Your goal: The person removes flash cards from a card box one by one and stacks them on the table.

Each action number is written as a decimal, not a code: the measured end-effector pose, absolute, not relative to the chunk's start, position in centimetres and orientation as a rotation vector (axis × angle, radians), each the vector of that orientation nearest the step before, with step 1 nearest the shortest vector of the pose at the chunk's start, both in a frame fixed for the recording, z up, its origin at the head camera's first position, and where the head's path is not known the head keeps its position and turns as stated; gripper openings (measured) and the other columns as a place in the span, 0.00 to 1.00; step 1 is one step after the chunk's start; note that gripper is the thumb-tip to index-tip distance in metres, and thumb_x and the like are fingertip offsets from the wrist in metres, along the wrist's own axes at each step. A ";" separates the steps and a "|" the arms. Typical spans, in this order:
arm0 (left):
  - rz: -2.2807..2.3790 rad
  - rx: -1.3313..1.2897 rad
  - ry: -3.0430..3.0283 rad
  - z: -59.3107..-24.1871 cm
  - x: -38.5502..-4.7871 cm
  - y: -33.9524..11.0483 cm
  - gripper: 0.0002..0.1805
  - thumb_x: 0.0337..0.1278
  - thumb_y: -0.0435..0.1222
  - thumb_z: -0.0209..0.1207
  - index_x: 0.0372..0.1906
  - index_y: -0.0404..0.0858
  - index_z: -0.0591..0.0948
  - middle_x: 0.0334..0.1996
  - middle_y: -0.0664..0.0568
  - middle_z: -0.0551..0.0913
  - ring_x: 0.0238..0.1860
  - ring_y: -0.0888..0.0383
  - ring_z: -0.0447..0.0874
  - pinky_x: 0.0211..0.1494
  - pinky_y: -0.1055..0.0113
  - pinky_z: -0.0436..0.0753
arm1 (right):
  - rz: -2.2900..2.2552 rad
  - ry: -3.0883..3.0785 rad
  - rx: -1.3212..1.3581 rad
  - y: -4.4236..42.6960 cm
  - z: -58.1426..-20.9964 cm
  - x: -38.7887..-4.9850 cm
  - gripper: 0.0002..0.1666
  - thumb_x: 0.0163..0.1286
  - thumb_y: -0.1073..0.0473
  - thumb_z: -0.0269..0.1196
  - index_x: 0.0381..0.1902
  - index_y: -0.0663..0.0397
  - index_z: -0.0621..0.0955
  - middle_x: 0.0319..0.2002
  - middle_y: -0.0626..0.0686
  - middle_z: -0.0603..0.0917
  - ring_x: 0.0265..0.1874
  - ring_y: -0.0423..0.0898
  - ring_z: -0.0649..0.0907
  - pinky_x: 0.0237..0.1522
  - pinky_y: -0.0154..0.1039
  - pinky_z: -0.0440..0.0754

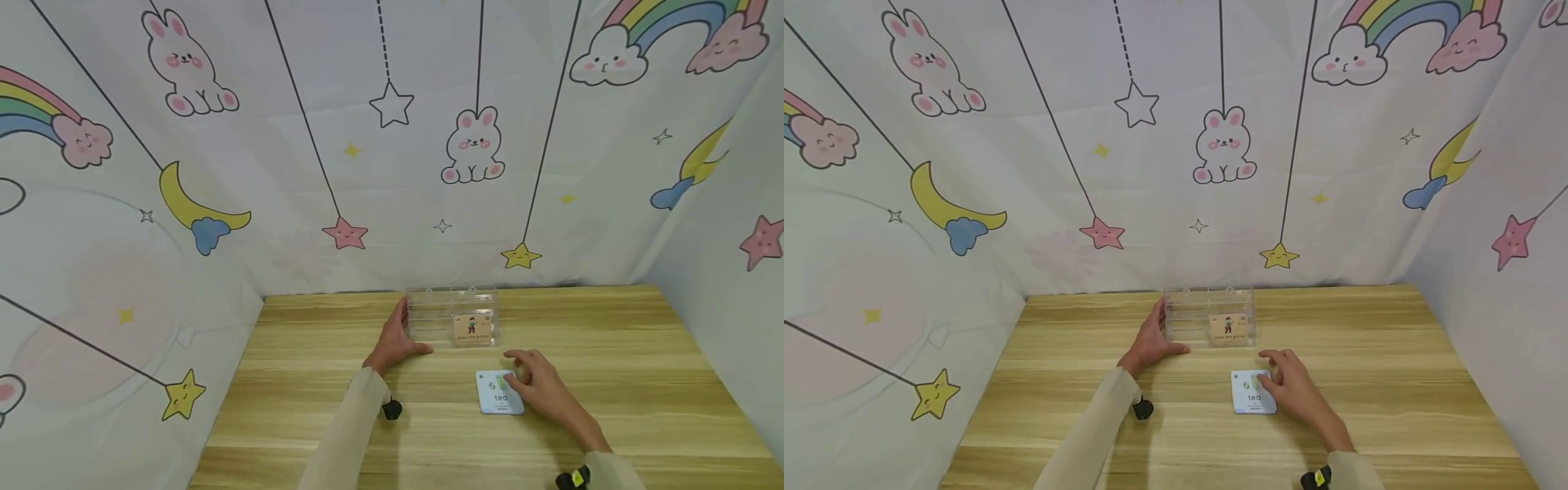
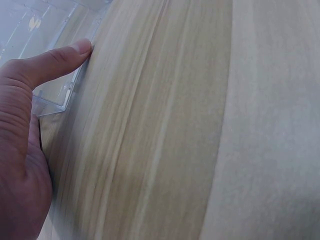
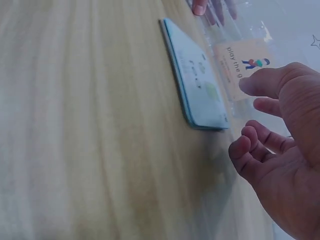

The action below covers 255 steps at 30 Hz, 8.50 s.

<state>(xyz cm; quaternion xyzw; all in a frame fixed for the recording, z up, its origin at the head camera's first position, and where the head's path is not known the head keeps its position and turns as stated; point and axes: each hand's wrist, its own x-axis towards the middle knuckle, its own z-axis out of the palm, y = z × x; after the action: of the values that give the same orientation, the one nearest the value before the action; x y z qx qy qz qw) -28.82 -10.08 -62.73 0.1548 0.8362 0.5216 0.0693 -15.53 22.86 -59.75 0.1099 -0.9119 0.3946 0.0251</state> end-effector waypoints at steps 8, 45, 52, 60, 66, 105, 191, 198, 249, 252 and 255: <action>1.574 0.456 2.515 -62.6 -28.8 -10.0 0.74 0.34 0.36 0.87 0.84 0.40 0.47 0.80 0.43 0.58 0.79 0.51 0.58 0.78 0.66 0.63 | 1.255 -2.768 0.362 21.9 -58.3 -17.5 0.30 0.70 0.63 0.70 0.68 0.58 0.77 0.48 0.61 0.80 0.30 0.44 0.74 0.28 0.34 0.74; 1.549 0.432 2.519 -62.4 -28.6 -10.1 0.74 0.36 0.39 0.86 0.84 0.41 0.47 0.81 0.44 0.57 0.79 0.51 0.57 0.79 0.63 0.64 | 1.277 -2.761 0.322 20.2 -57.5 -20.7 0.31 0.75 0.60 0.66 0.73 0.57 0.72 0.57 0.65 0.77 0.32 0.46 0.75 0.30 0.36 0.76; 1.548 0.424 2.514 -62.1 -28.6 -10.1 0.73 0.37 0.38 0.86 0.85 0.42 0.46 0.81 0.45 0.56 0.80 0.52 0.57 0.79 0.64 0.64 | 1.317 -2.720 0.351 20.2 -57.5 -20.8 0.28 0.76 0.59 0.66 0.69 0.58 0.73 0.64 0.62 0.77 0.42 0.49 0.83 0.38 0.39 0.85; 1.541 0.438 2.516 -61.9 -28.4 -10.1 0.72 0.40 0.37 0.84 0.85 0.42 0.45 0.82 0.44 0.55 0.80 0.50 0.57 0.78 0.62 0.65 | 1.365 -2.693 0.383 19.9 -57.3 -21.0 0.16 0.75 0.61 0.66 0.57 0.57 0.78 0.55 0.58 0.81 0.43 0.50 0.84 0.41 0.45 0.88; 1.530 0.434 2.525 -61.7 -28.3 -10.0 0.72 0.41 0.38 0.84 0.85 0.42 0.45 0.82 0.44 0.55 0.80 0.50 0.57 0.78 0.62 0.65 | 1.317 -2.687 0.445 19.8 -57.6 -21.3 0.11 0.77 0.61 0.64 0.54 0.56 0.82 0.54 0.56 0.83 0.42 0.50 0.84 0.44 0.50 0.86; 1.578 0.436 2.513 -61.5 -28.1 -9.9 0.71 0.39 0.35 0.85 0.84 0.40 0.47 0.81 0.42 0.57 0.79 0.47 0.58 0.78 0.59 0.65 | 1.381 -2.622 0.311 20.7 -56.1 -20.9 0.26 0.67 0.68 0.71 0.63 0.60 0.79 0.59 0.61 0.80 0.47 0.56 0.83 0.44 0.44 0.89; 1.584 0.445 2.516 -62.0 -28.5 -10.0 0.73 0.36 0.36 0.86 0.84 0.40 0.47 0.80 0.43 0.58 0.79 0.49 0.59 0.79 0.60 0.63 | 1.829 -2.791 0.438 23.2 -59.3 -15.3 0.25 0.68 0.69 0.71 0.61 0.71 0.78 0.46 0.62 0.86 0.38 0.44 0.87 0.33 0.35 0.87; 1.552 0.436 2.526 -62.1 -28.6 -10.0 0.74 0.36 0.37 0.86 0.84 0.43 0.47 0.81 0.46 0.57 0.80 0.52 0.57 0.79 0.64 0.62 | 1.465 -2.849 0.420 22.9 -59.7 -15.3 0.25 0.61 0.66 0.76 0.56 0.63 0.83 0.37 0.50 0.80 0.29 0.40 0.75 0.27 0.32 0.76; 1.564 0.436 2.524 -62.0 -28.4 -10.1 0.73 0.37 0.37 0.85 0.84 0.42 0.46 0.81 0.43 0.57 0.79 0.48 0.58 0.79 0.59 0.63 | 1.130 -2.769 0.597 22.8 -56.9 -19.3 0.25 0.64 0.66 0.74 0.58 0.63 0.82 0.54 0.59 0.80 0.37 0.49 0.81 0.32 0.38 0.82; 1.562 0.422 2.519 -61.9 -28.4 -10.1 0.73 0.37 0.37 0.85 0.84 0.42 0.46 0.81 0.45 0.57 0.79 0.50 0.58 0.79 0.61 0.63 | 1.163 -2.777 0.573 22.6 -57.1 -19.9 0.24 0.66 0.66 0.73 0.60 0.61 0.82 0.58 0.59 0.79 0.38 0.47 0.81 0.33 0.38 0.83; 1.551 0.414 2.519 -61.9 -28.3 -10.1 0.73 0.37 0.37 0.85 0.85 0.43 0.46 0.81 0.46 0.58 0.79 0.52 0.58 0.79 0.64 0.62 | 1.195 -2.785 0.535 22.3 -57.2 -20.4 0.25 0.67 0.65 0.73 0.61 0.60 0.81 0.59 0.60 0.79 0.39 0.47 0.82 0.35 0.40 0.85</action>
<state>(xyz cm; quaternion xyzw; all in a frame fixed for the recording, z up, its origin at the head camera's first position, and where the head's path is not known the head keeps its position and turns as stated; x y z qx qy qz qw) -28.30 -10.09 -61.86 0.1381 0.8407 0.5178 0.0774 -20.41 22.34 -57.16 0.1738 -0.9045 0.3881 0.0323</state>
